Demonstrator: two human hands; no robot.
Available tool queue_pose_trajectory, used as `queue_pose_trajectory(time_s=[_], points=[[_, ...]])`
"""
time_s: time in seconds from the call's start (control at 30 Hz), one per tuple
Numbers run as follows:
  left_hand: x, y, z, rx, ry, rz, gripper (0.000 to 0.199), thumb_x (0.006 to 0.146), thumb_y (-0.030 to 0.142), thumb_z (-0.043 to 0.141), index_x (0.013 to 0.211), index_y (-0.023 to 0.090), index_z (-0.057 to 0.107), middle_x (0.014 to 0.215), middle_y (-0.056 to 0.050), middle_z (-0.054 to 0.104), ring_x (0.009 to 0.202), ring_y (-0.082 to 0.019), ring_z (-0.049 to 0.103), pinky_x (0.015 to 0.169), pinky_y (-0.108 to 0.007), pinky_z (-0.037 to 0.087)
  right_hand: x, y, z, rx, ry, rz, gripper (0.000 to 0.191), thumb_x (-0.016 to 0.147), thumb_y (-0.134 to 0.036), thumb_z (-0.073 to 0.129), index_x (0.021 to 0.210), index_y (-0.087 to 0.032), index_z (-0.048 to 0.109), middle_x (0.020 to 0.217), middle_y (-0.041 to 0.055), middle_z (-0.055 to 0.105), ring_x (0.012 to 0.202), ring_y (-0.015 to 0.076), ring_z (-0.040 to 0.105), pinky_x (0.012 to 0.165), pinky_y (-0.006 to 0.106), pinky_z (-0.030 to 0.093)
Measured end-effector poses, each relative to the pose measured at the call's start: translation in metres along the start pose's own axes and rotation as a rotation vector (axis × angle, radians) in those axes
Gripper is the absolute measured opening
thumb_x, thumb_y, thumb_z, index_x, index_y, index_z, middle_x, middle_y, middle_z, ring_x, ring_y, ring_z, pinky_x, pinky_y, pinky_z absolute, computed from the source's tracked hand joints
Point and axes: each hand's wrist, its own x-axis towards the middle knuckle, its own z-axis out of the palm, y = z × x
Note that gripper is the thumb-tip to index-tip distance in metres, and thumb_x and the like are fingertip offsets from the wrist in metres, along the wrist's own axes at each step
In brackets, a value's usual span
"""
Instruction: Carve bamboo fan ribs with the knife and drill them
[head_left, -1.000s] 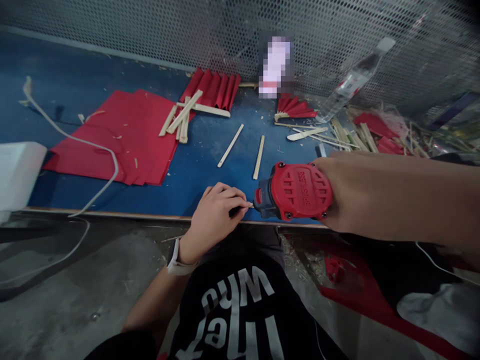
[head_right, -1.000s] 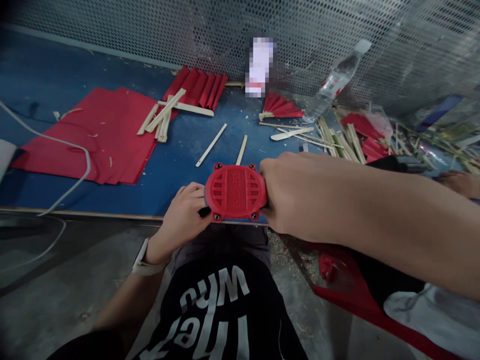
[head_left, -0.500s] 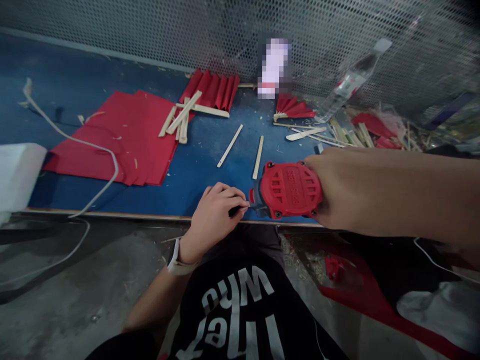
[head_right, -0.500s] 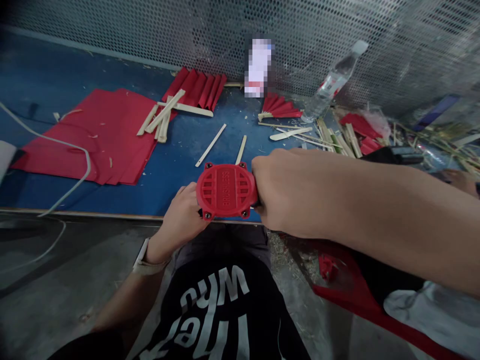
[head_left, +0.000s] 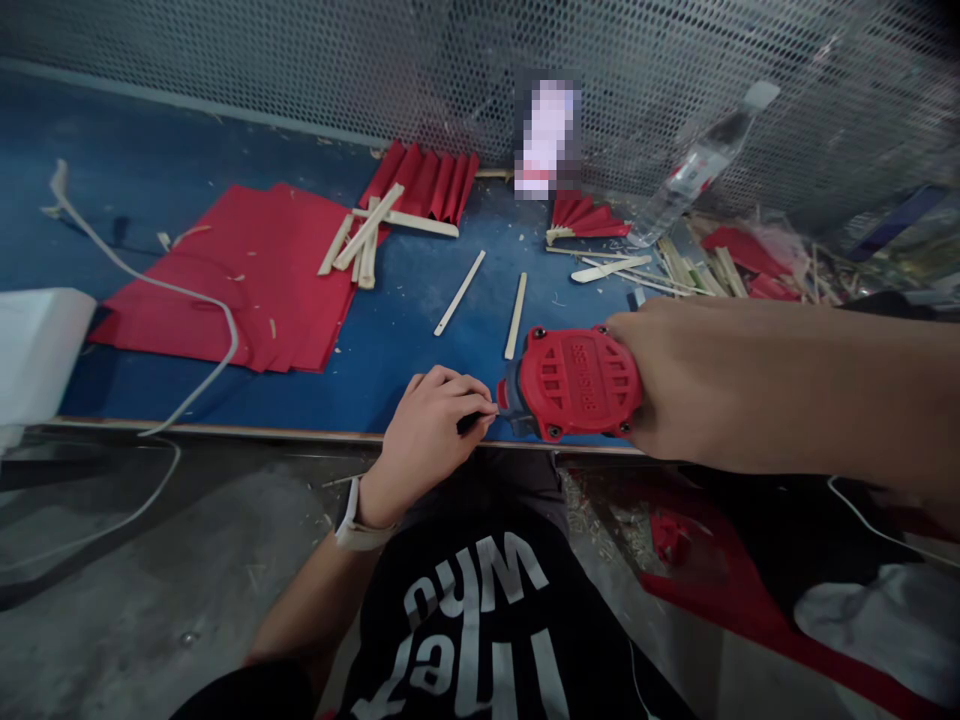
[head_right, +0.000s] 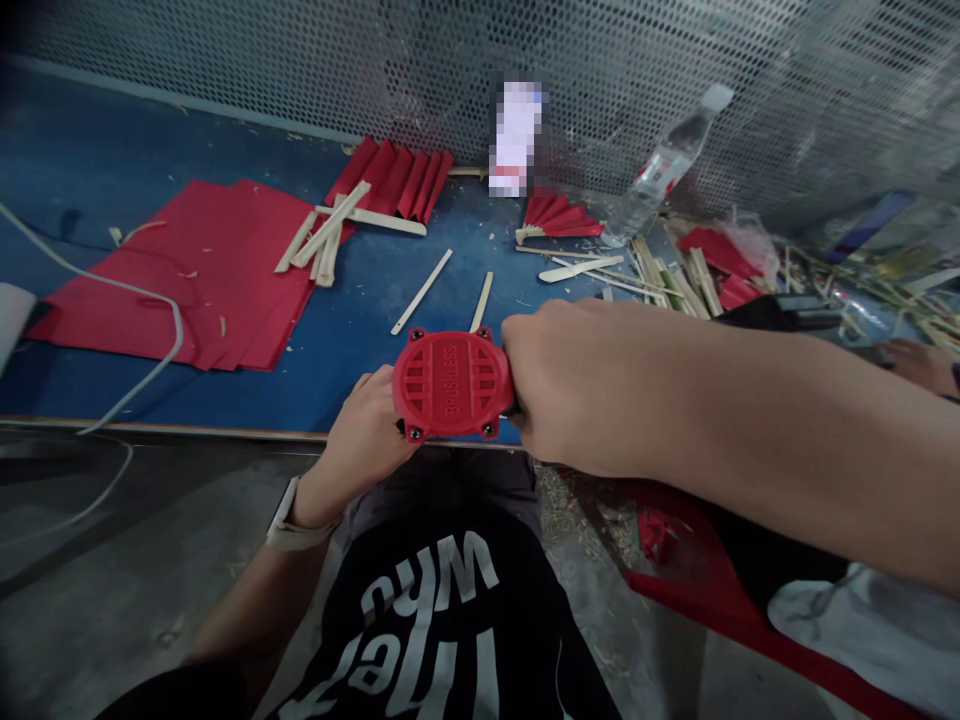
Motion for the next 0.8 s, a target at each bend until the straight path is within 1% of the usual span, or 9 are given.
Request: queue_pose_trajectory(time_s=[0.13,0.37,0.53,0.67,0.8], points=[[-0.0001,0.0005,-0.0007,0.021,-0.018,-0.009,0.015,0.092,0.014,0.072,0.091,0.026,0.082,0.112,-0.004,0.079,0.100,-0.025,0.064,0.081,-0.038,0.045,-0.0016,-0.0016,-0.0026,-0.030,0.004,-0.004,0.021,0.084,-0.029,0.068,0.076,-0.027,0.048,0.069,0.0020,0.056,0.053,0.0178,0.043,0.055,0.031,0.032],[-0.0002,0.0013,-0.0004,0.015,-0.031,-0.010,0.015,0.094,0.016,0.071,0.092,0.026,0.082,0.112,-0.004,0.078,0.101,-0.025,0.064,0.082,-0.039,0.047,-0.0013,-0.0050,-0.0059,-0.040,-0.022,0.010,0.025,0.085,-0.027,0.069,0.076,-0.028,0.046,0.069,0.0010,0.055,0.053,0.0184,0.044,0.055,0.031,0.033],[0.0004,0.0023,-0.0016,0.034,-0.035,-0.024,0.014,0.094,0.017,0.071,0.090,0.025,0.082,0.115,-0.005,0.078,0.102,-0.025,0.064,0.081,-0.038,0.046,-0.0021,-0.0082,-0.0084,-0.058,-0.025,0.019,0.025,0.083,-0.026,0.069,0.074,-0.028,0.047,0.067,0.0010,0.054,0.052,0.0176,0.042,0.054,0.032,0.033],[-0.0004,0.0010,-0.0007,0.015,-0.012,-0.007,0.015,0.093,0.015,0.071,0.090,0.026,0.081,0.110,-0.004,0.079,0.099,-0.025,0.064,0.080,-0.038,0.045,-0.0008,-0.0055,-0.0062,-0.056,-0.019,0.015,0.025,0.084,-0.027,0.069,0.074,-0.027,0.047,0.066,0.0006,0.054,0.051,0.0169,0.041,0.053,0.031,0.033],[-0.0016,-0.0001,0.0014,-0.013,0.005,0.005,0.016,0.094,0.015,0.071,0.092,0.027,0.082,0.104,-0.004,0.079,0.099,-0.024,0.063,0.081,-0.039,0.045,0.0025,0.0000,0.0007,-0.038,0.020,-0.004,0.024,0.085,-0.035,0.069,0.075,-0.027,0.048,0.067,0.0014,0.055,0.051,0.0176,0.044,0.054,0.031,0.032]])
